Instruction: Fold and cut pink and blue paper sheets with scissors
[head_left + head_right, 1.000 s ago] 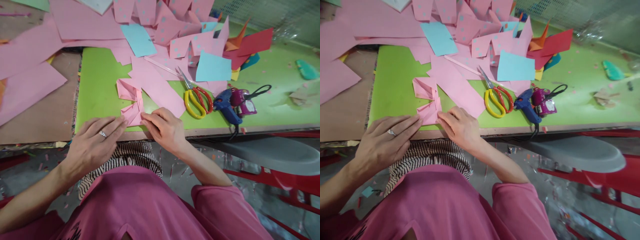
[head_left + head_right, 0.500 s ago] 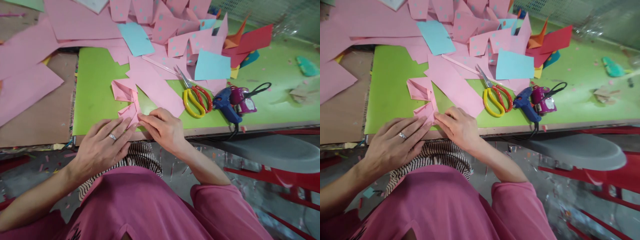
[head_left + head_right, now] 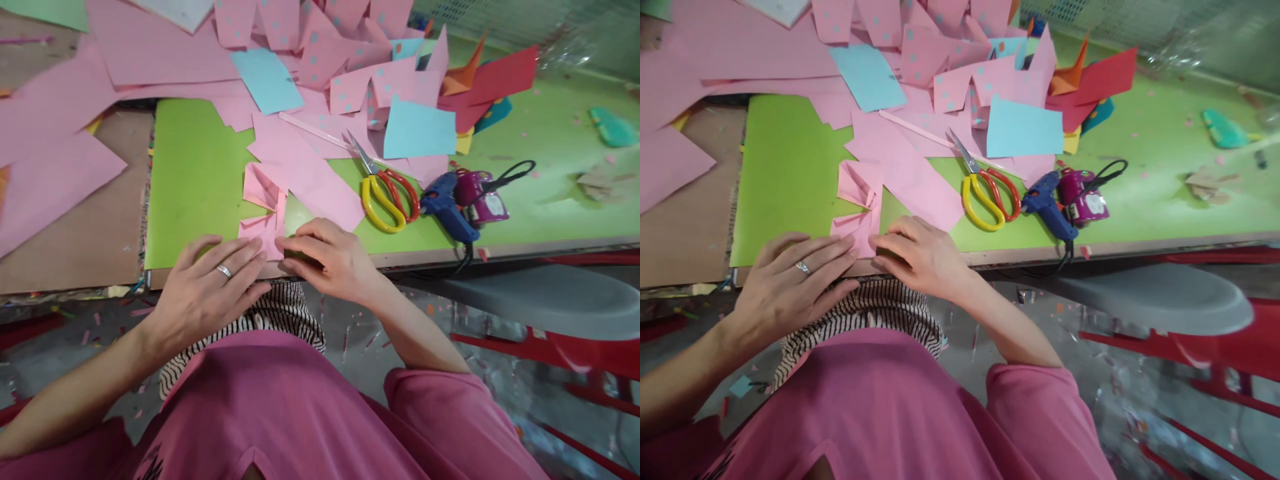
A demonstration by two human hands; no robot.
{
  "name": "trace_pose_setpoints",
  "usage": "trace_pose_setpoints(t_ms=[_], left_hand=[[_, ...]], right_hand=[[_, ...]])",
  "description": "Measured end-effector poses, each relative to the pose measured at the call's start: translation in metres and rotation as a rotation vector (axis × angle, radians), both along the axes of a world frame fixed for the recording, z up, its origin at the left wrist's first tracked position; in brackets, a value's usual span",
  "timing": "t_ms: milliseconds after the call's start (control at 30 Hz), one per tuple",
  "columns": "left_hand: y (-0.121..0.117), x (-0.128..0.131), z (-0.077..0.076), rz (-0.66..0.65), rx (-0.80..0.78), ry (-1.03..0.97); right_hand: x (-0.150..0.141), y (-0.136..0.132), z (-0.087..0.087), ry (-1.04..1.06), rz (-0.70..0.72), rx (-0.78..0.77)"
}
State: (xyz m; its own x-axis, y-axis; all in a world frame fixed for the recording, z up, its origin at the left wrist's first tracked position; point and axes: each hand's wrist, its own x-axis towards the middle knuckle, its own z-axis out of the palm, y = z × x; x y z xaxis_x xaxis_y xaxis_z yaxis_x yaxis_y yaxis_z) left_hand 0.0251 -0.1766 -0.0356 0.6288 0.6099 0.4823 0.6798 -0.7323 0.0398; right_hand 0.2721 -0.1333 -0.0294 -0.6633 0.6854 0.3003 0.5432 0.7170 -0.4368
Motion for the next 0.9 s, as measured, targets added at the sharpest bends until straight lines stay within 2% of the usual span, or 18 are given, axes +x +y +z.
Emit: trace_pose_setpoints(t_ms=[100,233,467,567,733,900], left_hand=[[0.001,0.002,0.002,-0.03,0.046,0.012],[0.001,0.004,-0.001,-0.038,0.077,0.018],[0.002,0.003,0.001,-0.096,0.096,0.076],[0.003,0.002,0.002,-0.093,0.078,0.072],[0.004,-0.002,0.004,-0.086,-0.013,0.077],[0.004,-0.005,0.007,-0.083,-0.106,0.048]], right_hand=[[0.001,-0.003,-0.003,-0.03,0.036,0.059],[0.0,-0.008,-0.005,-0.053,0.014,0.111],[0.0,-0.003,-0.004,0.04,0.039,-0.009],[0.002,-0.005,-0.006,0.072,0.022,0.001],[0.009,-0.009,-0.007,-0.052,0.039,0.09],[0.013,-0.001,0.002,-0.209,0.111,0.116]])
